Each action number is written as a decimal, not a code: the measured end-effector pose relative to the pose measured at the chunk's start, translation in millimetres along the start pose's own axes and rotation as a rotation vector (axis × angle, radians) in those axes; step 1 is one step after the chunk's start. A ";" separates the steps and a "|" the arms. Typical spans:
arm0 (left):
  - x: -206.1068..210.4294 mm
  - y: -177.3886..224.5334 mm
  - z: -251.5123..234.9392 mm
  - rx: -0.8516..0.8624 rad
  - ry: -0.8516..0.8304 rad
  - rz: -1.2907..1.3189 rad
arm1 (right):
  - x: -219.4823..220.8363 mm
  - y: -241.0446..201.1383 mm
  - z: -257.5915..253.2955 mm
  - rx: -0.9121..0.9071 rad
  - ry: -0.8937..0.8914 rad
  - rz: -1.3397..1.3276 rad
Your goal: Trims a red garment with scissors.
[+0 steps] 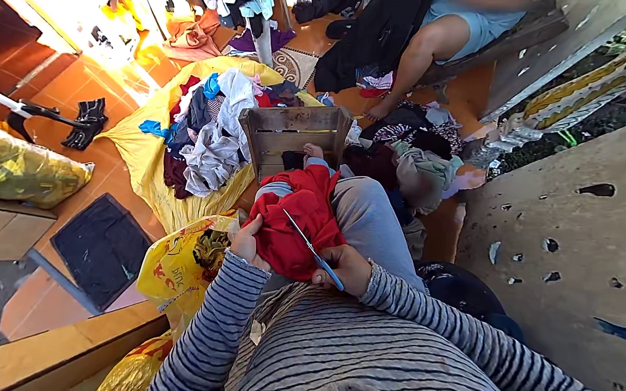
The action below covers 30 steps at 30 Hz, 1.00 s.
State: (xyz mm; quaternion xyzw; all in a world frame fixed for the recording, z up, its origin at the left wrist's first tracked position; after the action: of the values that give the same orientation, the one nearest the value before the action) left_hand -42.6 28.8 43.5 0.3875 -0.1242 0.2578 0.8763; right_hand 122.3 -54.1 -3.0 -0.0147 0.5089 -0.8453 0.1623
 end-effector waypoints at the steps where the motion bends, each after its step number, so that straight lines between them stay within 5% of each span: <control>1: -0.7 -2.2 0.4 -0.034 0.031 0.061 | 0.4 1.1 -0.6 0.003 -0.006 -0.001; 3: 0.6 -7.8 -0.1 -0.066 0.024 0.133 | 1.4 1.8 -1.7 -0.004 -0.012 0.015; 8: 8.8 -14.4 3.2 -0.087 -0.333 0.059 | 2.4 1.4 -2.4 -0.044 -0.013 0.016; 11: 12.7 -11.5 14.1 -0.099 -0.322 0.062 | 1.6 0.0 -1.1 -0.115 -0.003 -0.020; 15: 8.8 11.3 16.6 0.349 -0.179 0.014 | 5.0 -2.1 -0.7 -0.214 -0.070 -0.110; 18: 7.0 21.9 20.3 0.616 -0.300 -0.007 | 9.3 -6.4 -0.3 -0.357 -0.186 -0.243; 23: 10.0 24.3 29.7 0.666 -0.492 -0.059 | 13.9 -18.5 5.1 -0.535 -0.321 -0.278; 30: 12.2 18.3 30.8 0.705 -0.586 -0.170 | 12.4 -24.7 4.5 -0.532 -0.317 -0.265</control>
State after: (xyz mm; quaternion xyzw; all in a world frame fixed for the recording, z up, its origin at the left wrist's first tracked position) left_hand -43.0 20.7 80.4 0.7271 -0.2393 0.0914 0.6369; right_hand 105.1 -50.9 18.8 -0.2540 0.6736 -0.6839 0.1185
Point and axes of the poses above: each hand's wrist, its own z-axis away from the middle knuckle, its own x-axis out of the palm, y = z × x, the point moved 6 cm from there along -z, towards the middle knuckle, and after that the axes turned 6 degrees about x, right-handed, at the moved point
